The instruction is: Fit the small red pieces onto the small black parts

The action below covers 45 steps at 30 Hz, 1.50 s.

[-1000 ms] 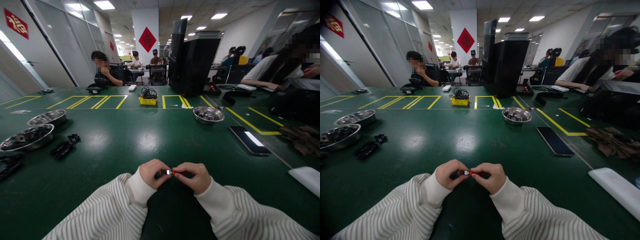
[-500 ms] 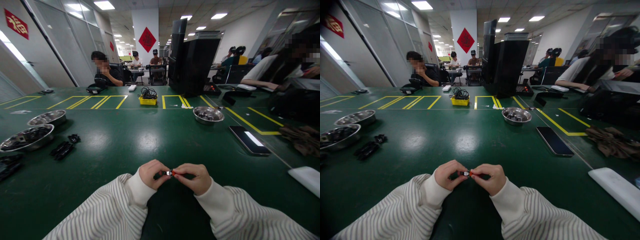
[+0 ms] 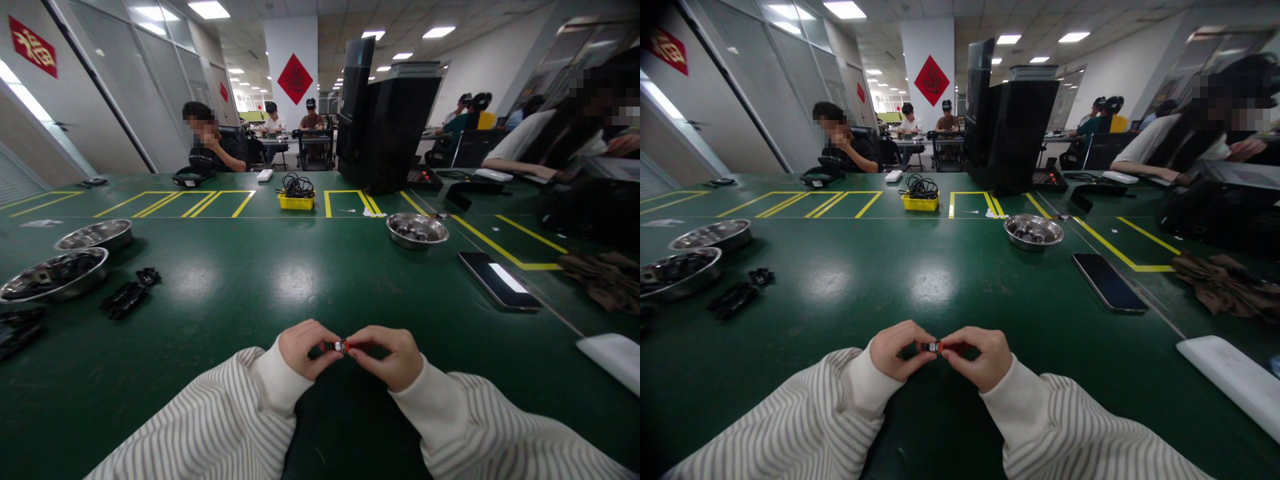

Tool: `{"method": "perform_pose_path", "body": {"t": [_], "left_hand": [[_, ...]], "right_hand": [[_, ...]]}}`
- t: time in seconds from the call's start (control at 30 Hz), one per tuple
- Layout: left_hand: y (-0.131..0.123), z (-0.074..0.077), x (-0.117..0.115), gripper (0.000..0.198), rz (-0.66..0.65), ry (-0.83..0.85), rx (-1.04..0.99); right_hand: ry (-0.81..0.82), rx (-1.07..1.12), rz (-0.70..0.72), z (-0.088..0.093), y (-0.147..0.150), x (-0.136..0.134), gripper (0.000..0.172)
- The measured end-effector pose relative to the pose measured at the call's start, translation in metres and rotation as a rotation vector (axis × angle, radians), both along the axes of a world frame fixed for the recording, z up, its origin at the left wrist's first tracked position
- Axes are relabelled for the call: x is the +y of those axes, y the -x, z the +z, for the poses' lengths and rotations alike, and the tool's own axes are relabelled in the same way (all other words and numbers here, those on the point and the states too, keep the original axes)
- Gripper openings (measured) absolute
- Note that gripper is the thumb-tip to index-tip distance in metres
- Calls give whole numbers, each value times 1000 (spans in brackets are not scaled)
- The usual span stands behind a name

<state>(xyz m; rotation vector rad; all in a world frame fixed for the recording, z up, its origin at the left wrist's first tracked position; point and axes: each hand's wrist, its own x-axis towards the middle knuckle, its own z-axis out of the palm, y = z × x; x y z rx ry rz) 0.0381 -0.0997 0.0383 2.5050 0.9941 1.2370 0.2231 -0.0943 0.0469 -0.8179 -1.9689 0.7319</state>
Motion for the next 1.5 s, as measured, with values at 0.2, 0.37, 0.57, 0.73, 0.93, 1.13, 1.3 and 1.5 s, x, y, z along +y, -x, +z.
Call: {"method": "perform_pose_path", "body": {"t": [0.2, 0.37, 0.57, 0.73, 0.93, 1.13, 1.3, 1.5], "left_hand": [[1, -1, 0, 13, -13, 8, 2], [0, -1, 1, 13, -9, 6, 13], [-1, -1, 2, 13, 3, 52, 47], [-1, -5, 4, 12, -17, 87, 35], [0, -10, 6, 11, -43, 131, -12], [0, -10, 3, 11, -40, 219, 5], [0, -8, 2, 13, -32, 226, 32], [2, -13, 5, 17, -73, 111, 59]], "right_hand": [[82, 12, 8, -2, -2, 2, 7], [89, 48, 28, -5, -2, 4, 6], [78, 63, 49, -7, -2, 7, 6], [108, 27, 53, -8, -3, 9, 6], [202, -45, 16, -7, -3, 8, 8], [283, -92, 0, -6, -2, 7, 11], [275, -120, 6, -7, -4, 7, 12], [181, -153, 4, -7, -4, 9, 9]]}}
